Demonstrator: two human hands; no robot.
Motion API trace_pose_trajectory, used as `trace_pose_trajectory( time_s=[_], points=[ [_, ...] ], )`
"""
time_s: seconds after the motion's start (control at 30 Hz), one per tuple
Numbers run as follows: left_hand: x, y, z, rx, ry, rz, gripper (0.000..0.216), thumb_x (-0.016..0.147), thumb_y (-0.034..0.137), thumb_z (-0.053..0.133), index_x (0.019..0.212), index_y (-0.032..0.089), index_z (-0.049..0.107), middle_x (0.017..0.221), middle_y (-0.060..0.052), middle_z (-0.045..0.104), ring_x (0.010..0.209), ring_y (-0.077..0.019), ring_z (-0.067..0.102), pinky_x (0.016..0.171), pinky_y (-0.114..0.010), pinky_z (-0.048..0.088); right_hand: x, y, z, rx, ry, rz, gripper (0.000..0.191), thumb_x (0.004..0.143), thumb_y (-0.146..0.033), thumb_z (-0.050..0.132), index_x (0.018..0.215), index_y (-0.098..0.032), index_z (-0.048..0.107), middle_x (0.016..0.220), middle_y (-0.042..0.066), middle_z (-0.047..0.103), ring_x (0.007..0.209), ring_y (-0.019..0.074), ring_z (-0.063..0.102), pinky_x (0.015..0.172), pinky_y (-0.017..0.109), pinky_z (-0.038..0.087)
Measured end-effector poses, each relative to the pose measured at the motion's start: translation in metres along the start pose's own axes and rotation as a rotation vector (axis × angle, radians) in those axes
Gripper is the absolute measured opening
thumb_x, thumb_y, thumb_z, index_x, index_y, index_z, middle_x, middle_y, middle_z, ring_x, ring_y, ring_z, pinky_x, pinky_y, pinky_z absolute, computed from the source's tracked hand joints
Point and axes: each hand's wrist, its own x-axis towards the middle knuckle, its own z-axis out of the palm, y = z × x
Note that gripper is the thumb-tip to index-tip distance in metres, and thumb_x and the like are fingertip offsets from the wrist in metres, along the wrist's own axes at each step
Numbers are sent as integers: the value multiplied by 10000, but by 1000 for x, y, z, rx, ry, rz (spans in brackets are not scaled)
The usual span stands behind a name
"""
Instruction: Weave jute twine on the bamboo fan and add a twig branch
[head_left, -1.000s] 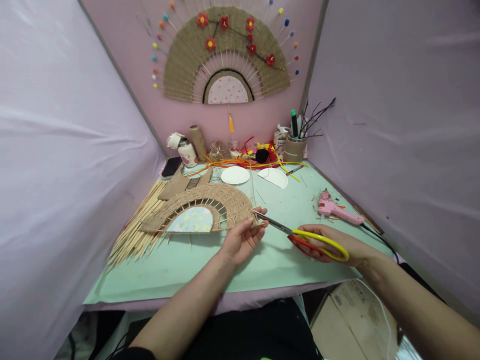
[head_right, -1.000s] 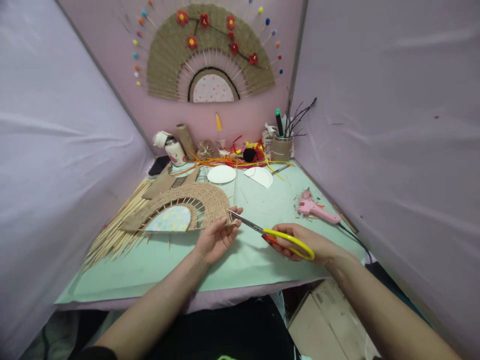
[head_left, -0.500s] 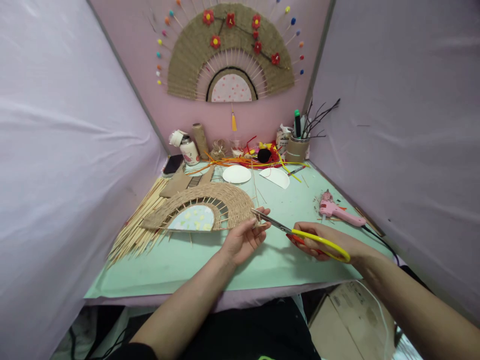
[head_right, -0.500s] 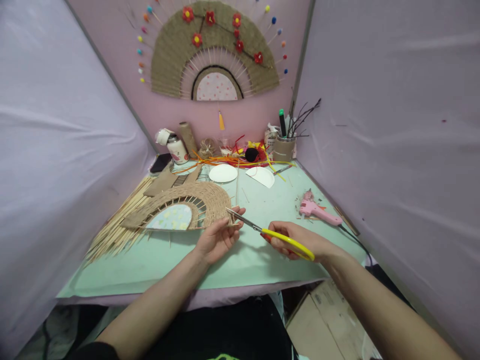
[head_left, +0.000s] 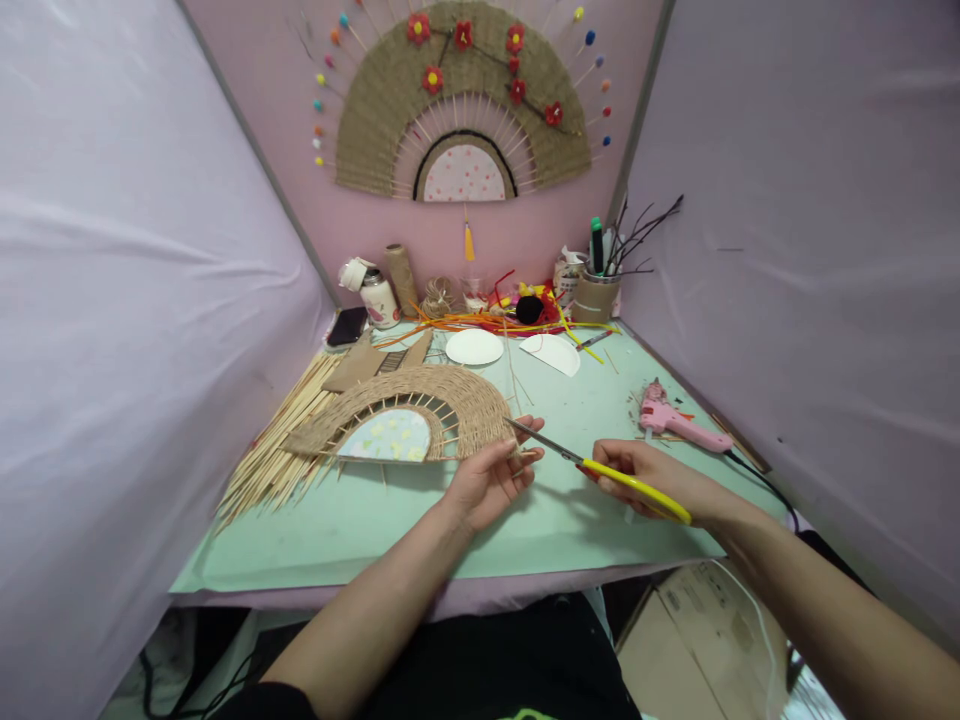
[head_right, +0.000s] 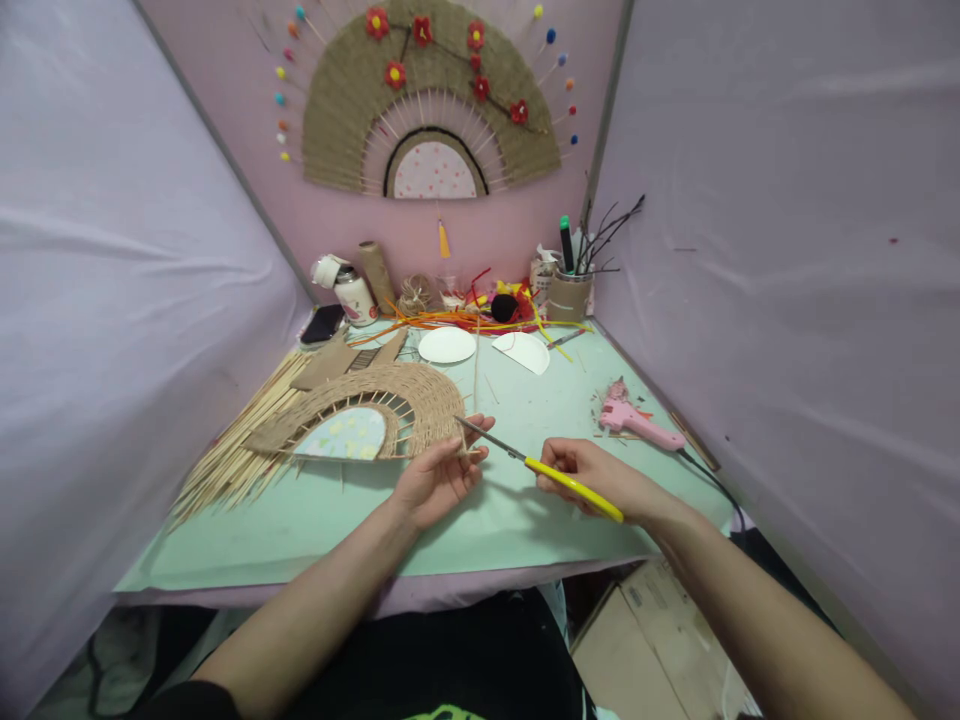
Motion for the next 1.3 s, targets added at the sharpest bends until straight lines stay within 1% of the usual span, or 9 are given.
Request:
trace_pose_trajectory(
  time_s=[0.17,0.27,0.33,0.47,0.53,0.7,0.8,0.97,1.3],
  points=[
    [1,0,0,23,0,4,325,809,169,589,1129,183,646,1409,-75,473,880,-103,630,659,-172,502,9,-7,-21,-90,351,-87,467,669,-621,643,772,-211,443,576,-70,404,429,61,329,413,205,235],
    [1,0,-1,29,0,7,337,815,164,579,1147,181,638,1413,-80,466,894,-106,629,694,-181,504,33,-8,-36,-482,668,-72,384,693,-545,649,771,-203,494,628,-8,529,548,132,477,503,244,309],
    [1,0,-1,30,4,11,335,817,160,578,1146,174,639,1412,-86,467,897,-108,629,708,-185,503,54,-8,-39,-780,748,-2,297,746,-452,625,835,-184,535,718,50,609,678,191,556,582,270,343],
    [1,-1,-1,30,23,18,321,817,159,583,1131,167,648,1394,-91,487,893,-111,629,724,-190,505,79,-8,-32,-1083,682,132,253,823,-315,553,982,-118,565,853,146,647,785,255,602,638,311,368],
    [2,-1,0,29,30,23,316,815,157,584,1124,165,651,1385,-91,497,894,-111,629,723,-188,505,76,-11,-25,-1163,677,87,222,836,-277,537,959,-103,599,900,177,638,838,283,597,680,342,389],
    [2,-2,0,27,35,18,316,804,157,596,1115,162,654,1375,-90,506,889,-115,632,715,-190,505,33,-23,10,-988,843,-480,197,883,-275,486,936,-172,645,958,120,611,945,266,554,842,399,405],
    [3,-4,0,20,52,25,312,804,154,594,1110,158,655,1328,-89,546,878,-116,633,722,-197,501,19,-26,45,-819,769,-735,153,867,-290,531,945,-209,634,941,81,589,937,237,540,840,390,422],
    [5,-7,-3,17,71,41,312,791,156,610,1099,143,660,1118,-80,654,864,-130,625,726,-215,489,34,-18,78,-788,782,-738,90,838,-238,571,890,-199,634,945,84,570,917,239,495,821,399,420],
    [6,-7,-2,67,122,17,309,782,178,615,1087,152,653,956,-71,677,757,-118,608,720,-242,480,40,-3,78,-537,697,-704,101,881,-235,527,857,-223,624,907,53,611,903,213,521,819,380,412]
  ],
)
